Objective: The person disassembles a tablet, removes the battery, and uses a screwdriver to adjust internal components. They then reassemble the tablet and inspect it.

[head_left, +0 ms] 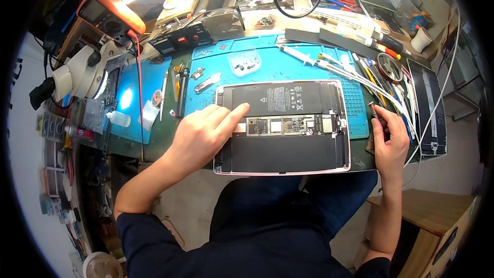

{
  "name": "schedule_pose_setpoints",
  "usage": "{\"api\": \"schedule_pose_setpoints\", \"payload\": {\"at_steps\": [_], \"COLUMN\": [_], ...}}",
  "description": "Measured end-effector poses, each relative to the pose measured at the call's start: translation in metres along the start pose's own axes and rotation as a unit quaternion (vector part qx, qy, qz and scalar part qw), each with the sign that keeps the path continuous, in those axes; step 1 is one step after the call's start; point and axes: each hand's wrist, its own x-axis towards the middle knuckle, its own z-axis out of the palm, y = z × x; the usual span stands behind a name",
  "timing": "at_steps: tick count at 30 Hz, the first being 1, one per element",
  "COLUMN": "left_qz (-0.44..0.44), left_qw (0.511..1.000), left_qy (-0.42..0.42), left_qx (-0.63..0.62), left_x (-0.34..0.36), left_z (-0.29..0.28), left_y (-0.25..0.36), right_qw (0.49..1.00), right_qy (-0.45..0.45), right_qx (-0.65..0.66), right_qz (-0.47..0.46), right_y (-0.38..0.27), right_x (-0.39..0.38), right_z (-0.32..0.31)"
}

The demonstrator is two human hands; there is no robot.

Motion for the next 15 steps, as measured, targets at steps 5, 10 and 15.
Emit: {"api": "schedule_pose_setpoints", "payload": {"at_steps": [5, 10, 15], "left_qz": [-0.004, -0.005, -0.017], "left_qw": [1.0, 1.0, 1.0], "left_qy": [-0.008, -0.005, 0.004], "left_qx": [0.006, 0.001, -0.001], "left_x": [-0.0003, -0.0013, -0.0006], "left_z": [-0.0006, 0.0006, 0.0029], "left_y": [0.0019, 0.0012, 0.0024], "right_qw": [1.0, 1.0, 0.999], "right_qy": [0.007, 0.001, 0.004], "right_qx": [-0.001, -0.005, -0.02], "right_qz": [-0.012, -0.007, -0.029], "right_y": [0.0027, -0.0005, 0.0016], "right_x": [-0.0002, -0.0001, 0.001], "right_z": [0.0017, -0.0004, 0.0003]}}
